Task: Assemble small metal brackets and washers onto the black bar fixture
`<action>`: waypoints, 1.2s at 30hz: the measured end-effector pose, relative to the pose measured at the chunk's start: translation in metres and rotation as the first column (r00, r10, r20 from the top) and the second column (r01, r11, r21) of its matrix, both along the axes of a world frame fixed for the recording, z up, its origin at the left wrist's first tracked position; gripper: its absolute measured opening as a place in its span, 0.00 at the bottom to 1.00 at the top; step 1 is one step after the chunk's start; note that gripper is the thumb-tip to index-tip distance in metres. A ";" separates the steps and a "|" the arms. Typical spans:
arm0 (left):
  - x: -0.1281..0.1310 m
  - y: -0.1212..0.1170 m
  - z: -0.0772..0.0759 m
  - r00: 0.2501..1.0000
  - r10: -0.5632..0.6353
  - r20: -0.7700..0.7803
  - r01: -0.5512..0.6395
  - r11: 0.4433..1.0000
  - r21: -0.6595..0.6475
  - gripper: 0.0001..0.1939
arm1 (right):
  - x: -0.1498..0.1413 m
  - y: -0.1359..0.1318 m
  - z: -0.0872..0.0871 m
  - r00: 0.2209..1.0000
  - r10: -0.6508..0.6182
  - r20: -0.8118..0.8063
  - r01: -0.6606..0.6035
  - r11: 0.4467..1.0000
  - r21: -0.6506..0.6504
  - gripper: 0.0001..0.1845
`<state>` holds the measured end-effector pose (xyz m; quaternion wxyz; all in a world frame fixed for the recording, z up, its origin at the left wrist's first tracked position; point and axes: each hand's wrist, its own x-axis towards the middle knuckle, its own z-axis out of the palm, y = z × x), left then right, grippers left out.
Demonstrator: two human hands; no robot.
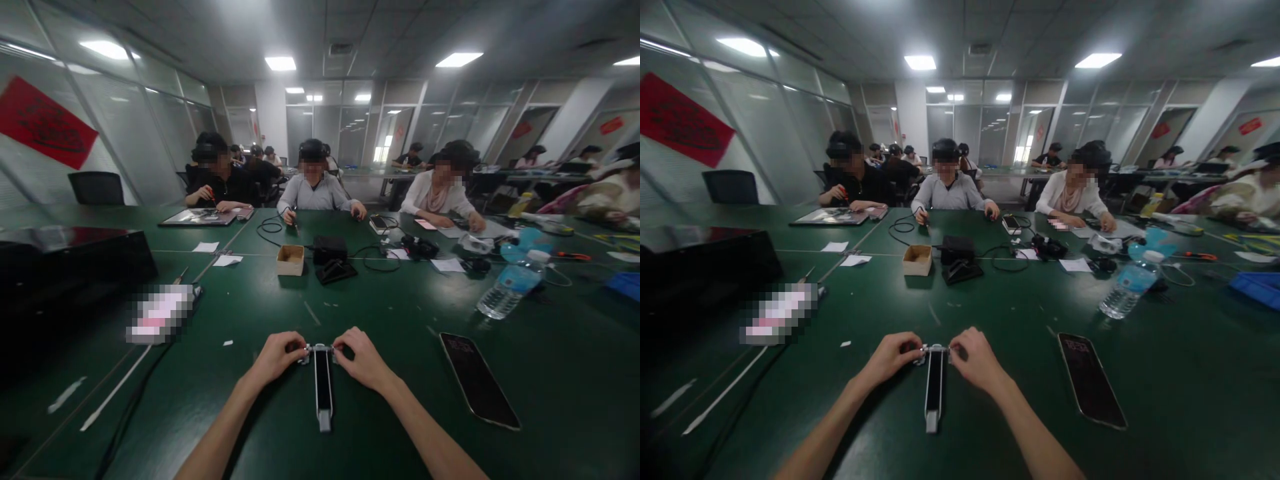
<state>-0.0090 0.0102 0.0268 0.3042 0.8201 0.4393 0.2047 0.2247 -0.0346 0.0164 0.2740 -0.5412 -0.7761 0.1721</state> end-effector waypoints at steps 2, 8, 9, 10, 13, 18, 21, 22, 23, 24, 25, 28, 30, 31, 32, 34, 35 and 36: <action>0.000 0.000 0.000 1.000 0.000 -0.001 0.000 1.000 -0.001 0.07 | 0.001 0.000 0.000 1.000 0.006 -0.004 -0.006 1.000 0.011 0.05; 0.001 0.002 0.001 1.000 0.007 -0.028 -0.007 1.000 -0.004 0.08 | 0.000 0.001 0.001 1.000 0.008 0.005 -0.008 1.000 0.029 0.04; 0.001 0.002 0.001 0.999 0.016 -0.033 -0.016 1.000 -0.008 0.08 | 0.000 0.001 0.001 1.000 0.005 0.005 -0.005 1.000 0.024 0.04; 0.002 0.002 0.001 0.999 0.019 -0.034 -0.020 1.000 -0.013 0.08 | -0.001 0.001 0.000 1.000 0.001 0.002 -0.001 1.000 0.017 0.04; 0.002 0.001 0.001 1.000 0.028 -0.012 -0.029 0.999 -0.023 0.07 | -0.002 -0.001 0.001 1.000 -0.002 -0.011 0.002 1.000 -0.007 0.05; 0.002 0.000 -0.001 0.999 0.042 0.004 -0.042 0.999 -0.014 0.05 | -0.003 -0.004 0.009 1.000 -0.010 -0.007 0.010 0.999 -0.046 0.06; 0.002 -0.001 -0.002 0.999 0.048 0.014 -0.047 0.999 -0.014 0.06 | -0.004 -0.005 0.015 1.000 -0.021 -0.004 0.021 0.997 -0.071 0.06; 0.002 -0.001 -0.002 0.999 0.046 0.023 -0.045 0.999 -0.016 0.07 | -0.005 -0.006 0.016 1.000 -0.023 -0.004 0.023 0.997 -0.076 0.07; 0.002 -0.001 -0.002 0.999 0.043 0.033 -0.042 0.999 -0.017 0.07 | -0.005 -0.006 0.016 1.000 -0.024 -0.005 0.024 0.997 -0.079 0.07; 0.002 -0.002 -0.002 0.998 0.039 0.040 -0.038 0.999 -0.017 0.07 | -0.005 -0.006 0.016 1.000 -0.026 -0.006 0.026 0.997 -0.077 0.07; 0.002 -0.002 -0.002 0.998 0.035 0.044 -0.034 0.999 -0.017 0.07 | -0.006 -0.006 0.016 1.000 -0.028 -0.009 0.027 0.997 -0.071 0.07; 0.000 -0.001 -0.007 0.998 0.037 0.049 -0.036 0.999 -0.012 0.06 | -0.007 -0.005 0.014 0.999 -0.026 -0.020 0.025 0.999 -0.045 0.07; -0.001 0.000 -0.011 0.997 0.038 0.061 -0.038 0.999 -0.009 0.04 | -0.007 -0.005 0.013 0.999 -0.028 -0.023 0.027 0.999 -0.042 0.07; -0.002 0.001 -0.012 0.997 0.039 0.065 -0.039 0.999 -0.006 0.04 | -0.007 -0.005 0.012 0.999 -0.030 -0.023 0.029 0.999 -0.042 0.07; -0.002 0.001 -0.014 0.997 0.037 0.068 -0.037 0.999 -0.006 0.04 | -0.007 -0.005 0.012 0.999 -0.032 -0.024 0.031 0.999 -0.043 0.07; -0.002 0.001 -0.014 0.997 0.036 0.072 -0.035 0.999 -0.012 0.04 | -0.007 -0.004 0.011 0.999 -0.031 -0.023 0.030 0.999 -0.042 0.07; -0.002 0.001 -0.013 0.997 0.037 0.075 -0.035 0.999 -0.018 0.04 | -0.007 -0.004 0.011 0.999 -0.030 -0.022 0.029 0.999 -0.042 0.07; -0.002 0.000 -0.011 0.996 0.038 0.079 -0.036 0.999 -0.023 0.04 | -0.006 -0.004 0.010 0.999 -0.028 -0.020 0.027 0.999 -0.042 0.07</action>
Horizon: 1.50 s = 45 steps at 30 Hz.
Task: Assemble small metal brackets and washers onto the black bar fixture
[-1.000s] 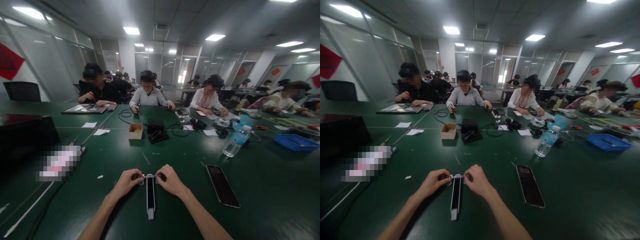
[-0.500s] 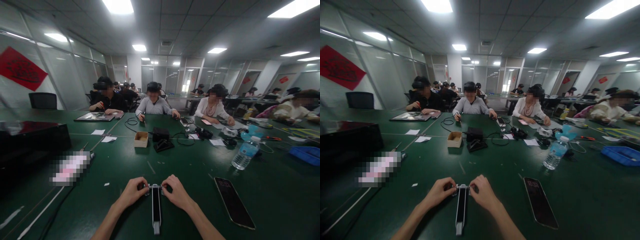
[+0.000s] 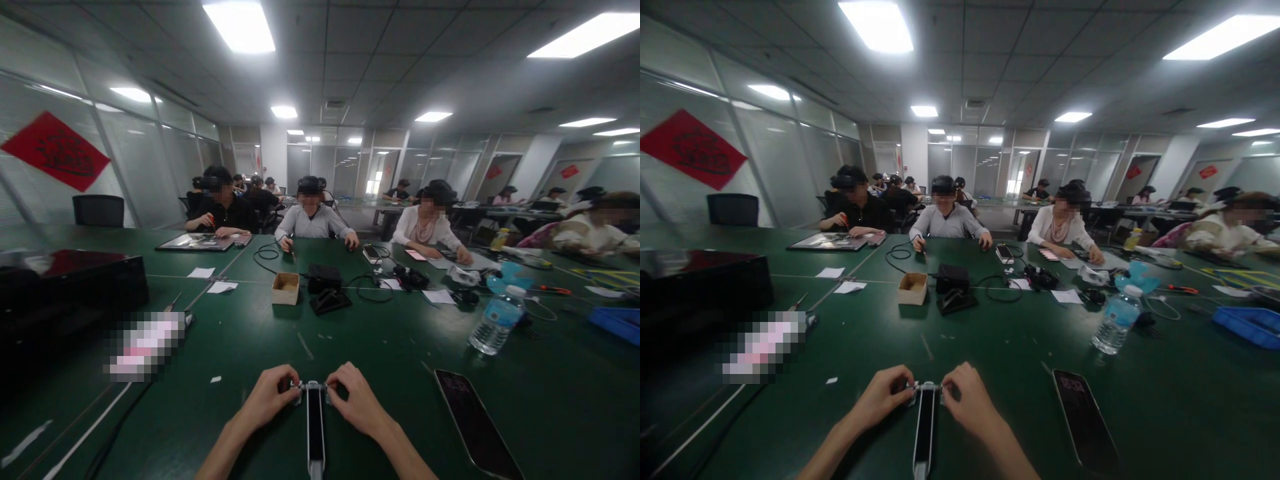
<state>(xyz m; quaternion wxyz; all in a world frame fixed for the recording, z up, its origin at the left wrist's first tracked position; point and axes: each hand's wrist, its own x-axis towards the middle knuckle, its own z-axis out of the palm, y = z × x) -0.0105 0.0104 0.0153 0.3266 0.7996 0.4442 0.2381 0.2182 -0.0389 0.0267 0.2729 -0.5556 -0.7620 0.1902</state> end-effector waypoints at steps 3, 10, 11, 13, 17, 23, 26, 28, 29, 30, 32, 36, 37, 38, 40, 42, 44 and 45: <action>0.001 -0.002 0.005 1.000 -0.001 0.005 0.001 1.000 -0.002 0.03 | 0.001 0.000 -0.001 1.000 0.007 0.009 -0.007 1.000 0.002 0.07; 0.000 -0.003 0.007 1.000 -0.007 -0.009 0.007 1.000 0.022 0.05 | 0.003 0.000 -0.002 1.000 0.019 0.018 -0.019 1.000 0.004 0.06; 0.000 -0.002 0.007 1.000 -0.010 -0.010 0.011 1.000 0.025 0.05 | 0.003 0.000 -0.002 1.000 0.019 0.017 -0.019 1.000 -0.002 0.06; 0.000 -0.002 0.007 1.000 -0.026 -0.012 0.026 0.999 0.027 0.05 | 0.003 0.000 -0.002 1.000 0.023 0.010 -0.023 1.000 -0.013 0.06; 0.000 -0.001 0.003 0.999 -0.047 -0.018 0.047 0.998 0.043 0.06 | 0.003 0.000 -0.003 1.000 0.022 -0.006 -0.022 1.000 -0.013 0.07; 0.000 0.000 -0.002 0.999 -0.029 -0.038 0.032 0.997 0.073 0.07 | 0.004 0.002 -0.007 1.000 0.030 0.001 -0.030 0.999 0.035 0.05; 0.000 -0.001 0.000 0.999 -0.032 -0.027 0.034 0.997 0.074 0.07 | 0.004 0.002 -0.009 1.000 0.031 -0.002 -0.031 0.999 0.026 0.06; 0.000 -0.001 0.001 0.999 -0.034 -0.016 0.035 0.996 0.077 0.06 | 0.004 0.001 -0.009 0.999 0.032 -0.006 -0.031 0.999 0.019 0.06; 0.000 -0.002 0.002 0.999 -0.033 -0.011 0.034 0.996 0.080 0.06 | 0.004 0.001 -0.009 1.000 0.030 -0.007 -0.030 0.999 0.016 0.07; 0.000 -0.002 0.002 0.999 -0.031 -0.008 0.032 0.996 0.083 0.06 | 0.004 0.001 -0.008 1.000 0.027 -0.008 -0.027 1.000 0.014 0.07; -0.001 -0.002 0.002 1.000 -0.026 -0.014 0.027 0.996 0.087 0.07 | 0.003 0.001 -0.007 1.000 0.023 -0.006 -0.023 1.000 0.007 0.07; -0.001 -0.001 0.002 0.998 -0.045 -0.041 0.048 0.995 0.082 0.08 | 0.003 0.001 -0.005 1.000 0.025 -0.002 -0.025 1.000 0.009 0.06; -0.001 -0.001 0.001 0.998 -0.050 -0.041 0.053 0.995 0.086 0.08 | 0.003 0.001 -0.005 1.000 0.025 -0.003 -0.025 1.000 0.012 0.06; -0.001 -0.001 0.001 0.998 -0.052 -0.037 0.055 0.994 0.092 0.07 | 0.003 0.001 -0.005 1.000 0.027 -0.003 -0.027 1.000 0.013 0.06; 0.000 -0.001 0.001 0.998 -0.051 -0.028 0.053 0.993 0.102 0.07 | 0.004 0.001 -0.005 1.000 0.031 -0.001 -0.031 0.999 0.009 0.07; 0.000 -0.002 0.002 0.999 -0.048 -0.024 0.050 0.993 0.103 0.08 | 0.004 0.001 -0.005 1.000 0.031 0.003 -0.031 1.000 0.002 0.07; 0.000 -0.002 0.003 0.999 -0.046 -0.024 0.048 0.994 0.098 0.07 | 0.004 0.001 -0.004 0.999 0.032 0.003 -0.032 0.999 -0.003 0.07; 0.001 -0.002 0.004 0.999 -0.046 -0.024 0.048 0.994 0.096 0.07 | 0.004 0.000 -0.003 1.000 0.031 0.002 -0.031 1.000 -0.002 0.07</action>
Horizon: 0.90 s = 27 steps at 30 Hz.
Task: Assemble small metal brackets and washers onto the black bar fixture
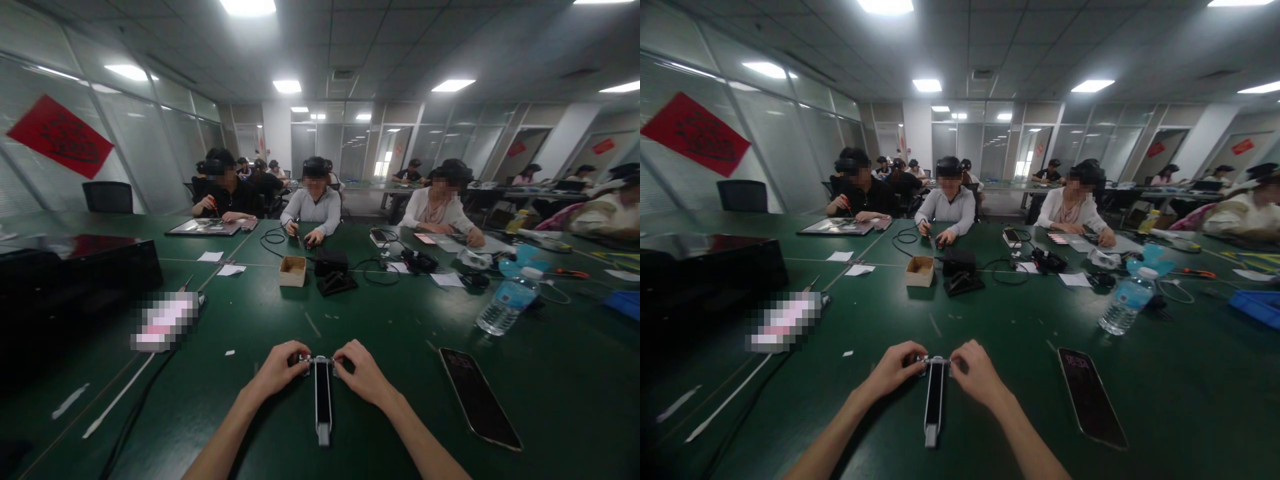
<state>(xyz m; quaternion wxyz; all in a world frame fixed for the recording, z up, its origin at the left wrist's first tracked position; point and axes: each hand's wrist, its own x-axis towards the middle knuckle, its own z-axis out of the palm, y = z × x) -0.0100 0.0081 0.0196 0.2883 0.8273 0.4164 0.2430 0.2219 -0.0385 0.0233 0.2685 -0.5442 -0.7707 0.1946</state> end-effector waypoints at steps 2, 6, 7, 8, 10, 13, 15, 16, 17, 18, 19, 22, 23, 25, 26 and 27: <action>0.000 0.000 0.002 1.000 0.001 0.000 -0.001 1.000 -0.002 0.07 | 0.000 0.000 0.001 1.000 0.003 0.000 -0.003 1.000 0.002 0.07; 0.001 -0.002 0.003 1.000 0.014 -0.004 -0.014 1.000 0.003 0.09 | -0.001 -0.001 0.002 1.000 0.007 0.008 -0.007 1.000 0.011 0.07; 0.001 -0.002 0.003 1.000 0.016 -0.007 -0.016 1.000 0.003 0.10 | -0.001 -0.001 0.002 1.000 0.007 0.008 -0.008 1.000 0.014 0.07; 0.001 -0.002 0.003 1.000 0.017 -0.008 -0.017 1.000 0.003 0.10 | -0.001 -0.001 0.002 1.000 0.009 0.007 -0.009 1.000 0.016 0.07; 0.001 -0.003 0.003 1.000 0.018 -0.010 -0.018 1.000 0.003 0.10 | 0.000 0.000 0.002 1.000 0.011 0.006 -0.012 1.000 0.016 0.07; 0.001 -0.002 0.003 1.000 0.029 -0.005 -0.029 1.000 0.003 0.11 | 0.000 0.000 0.001 1.000 0.013 0.007 -0.013 1.000 0.011 0.07; 0.001 -0.003 0.004 0.999 0.042 0.006 -0.043 0.999 0.012 0.11 | 0.001 0.000 0.000 1.000 0.013 0.007 -0.014 1.000 0.013 0.07; 0.001 -0.003 0.003 0.999 0.047 0.012 -0.047 0.999 0.022 0.11 | 0.001 0.000 -0.001 1.000 0.013 0.006 -0.014 1.000 0.014 0.07; 0.001 -0.003 0.003 0.999 0.049 0.017 -0.049 0.998 0.035 0.12 | 0.001 0.000 -0.002 1.000 0.014 0.006 -0.014 1.000 0.014 0.07; 0.001 -0.003 0.002 0.999 0.046 0.020 -0.047 0.998 0.048 0.12 | 0.001 0.001 -0.002 1.000 0.013 0.006 -0.013 1.000 0.011 0.07; 0.001 -0.003 0.002 0.999 0.040 0.020 -0.041 0.997 0.058 0.13 | 0.001 0.001 -0.003 1.000 0.011 0.005 -0.011 1.000 0.006 0.08; 0.001 -0.004 0.000 1.000 0.017 0.024 -0.019 0.997 0.068 0.16 | 0.002 0.001 -0.004 1.000 0.008 -0.001 -0.008 1.000 -0.008 0.08; 0.001 -0.004 -0.001 0.999 0.015 0.030 -0.017 0.997 0.072 0.17 | 0.002 0.001 -0.004 1.000 0.010 -0.003 -0.010 1.000 -0.009 0.08; 0.001 -0.003 -0.002 0.999 0.017 0.045 -0.021 0.996 0.082 0.18 | 0.002 0.001 -0.004 1.000 0.015 -0.006 -0.015 1.000 -0.004 0.08; 0.001 -0.003 -0.002 0.998 0.019 0.051 -0.024 0.996 0.088 0.18 | 0.002 0.001 -0.004 1.000 0.014 -0.008 -0.014 1.000 0.000 0.08; 0.001 -0.002 -0.003 0.998 0.022 0.055 -0.027 0.995 0.094 0.18 | 0.002 0.002 -0.004 1.000 0.015 -0.010 -0.015 1.000 0.002 0.07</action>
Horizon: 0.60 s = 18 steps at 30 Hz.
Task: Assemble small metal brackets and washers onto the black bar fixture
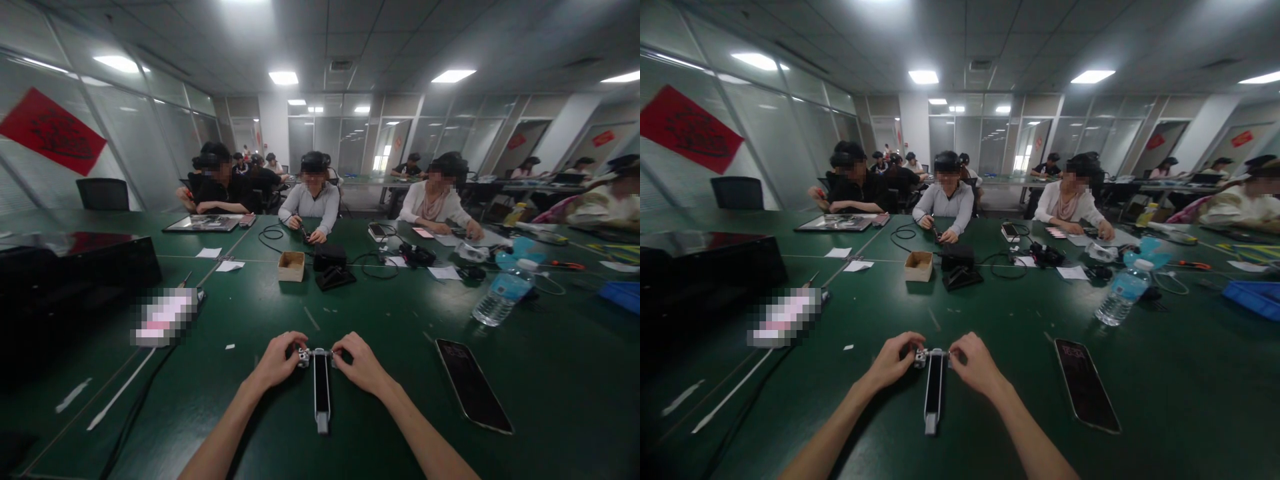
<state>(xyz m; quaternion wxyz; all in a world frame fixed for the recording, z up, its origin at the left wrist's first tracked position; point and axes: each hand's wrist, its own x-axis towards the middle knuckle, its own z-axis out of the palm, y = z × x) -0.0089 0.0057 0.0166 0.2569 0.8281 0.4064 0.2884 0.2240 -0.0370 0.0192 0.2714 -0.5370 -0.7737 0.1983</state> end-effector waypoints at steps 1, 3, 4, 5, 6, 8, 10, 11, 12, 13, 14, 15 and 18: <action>0.000 0.000 -0.001 1.000 0.001 0.001 -0.001 1.000 0.006 0.18 | 0.000 0.000 -0.001 1.000 -0.001 -0.002 0.001 1.000 0.002 0.07; 0.000 0.000 -0.002 1.000 -0.002 -0.002 0.002 1.000 0.015 0.18 | 0.001 0.000 -0.002 1.000 -0.004 -0.001 0.004 1.000 0.004 0.07; 0.000 0.000 -0.002 1.000 -0.005 -0.003 0.005 1.000 0.018 0.18 | 0.001 0.001 -0.002 1.000 -0.004 0.000 0.004 1.000 0.003 0.07; 0.000 0.001 -0.003 1.000 -0.007 -0.001 0.007 1.000 0.020 0.18 | 0.001 0.001 -0.003 1.000 -0.003 0.000 0.003 1.000 0.006 0.07; 0.000 0.001 -0.003 1.000 -0.007 0.004 0.007 1.000 0.021 0.18 | 0.001 0.000 -0.003 1.000 -0.002 -0.003 0.002 1.000 0.012 0.07; 0.000 0.001 -0.003 1.000 0.001 0.015 -0.001 1.000 0.022 0.18 | 0.000 0.000 -0.002 1.000 0.004 -0.012 -0.004 0.999 0.033 0.07; 0.000 0.002 -0.004 1.000 0.010 0.020 -0.010 1.000 0.023 0.19 | 0.000 0.000 -0.002 1.000 0.012 -0.021 -0.011 0.999 0.053 0.07; 0.001 0.002 -0.004 1.000 0.010 0.020 -0.010 1.000 0.023 0.19 | 0.000 0.000 -0.001 1.000 0.013 -0.023 -0.012 0.998 0.059 0.07; 0.001 0.002 -0.003 1.000 0.007 0.018 -0.007 1.000 0.023 0.18 | 0.000 0.000 -0.001 1.000 0.013 -0.024 -0.012 0.998 0.059 0.07; 0.001 0.002 -0.003 1.000 0.002 0.016 -0.003 1.000 0.023 0.18 | 0.000 0.000 -0.001 1.000 0.012 -0.023 -0.010 0.998 0.058 0.07; 0.001 0.002 -0.003 1.000 -0.002 0.016 0.001 1.000 0.022 0.18 | 0.000 0.000 -0.002 1.000 0.009 -0.021 -0.008 0.998 0.056 0.07; 0.001 0.002 -0.003 1.000 -0.003 0.018 0.003 1.000 0.022 0.18 | 0.000 0.000 -0.002 1.000 0.007 -0.017 -0.007 0.999 0.054 0.07; 0.000 0.001 -0.003 0.999 0.013 0.032 -0.014 1.000 0.027 0.17 | 0.000 0.001 -0.003 1.000 0.004 -0.009 -0.004 0.999 0.044 0.06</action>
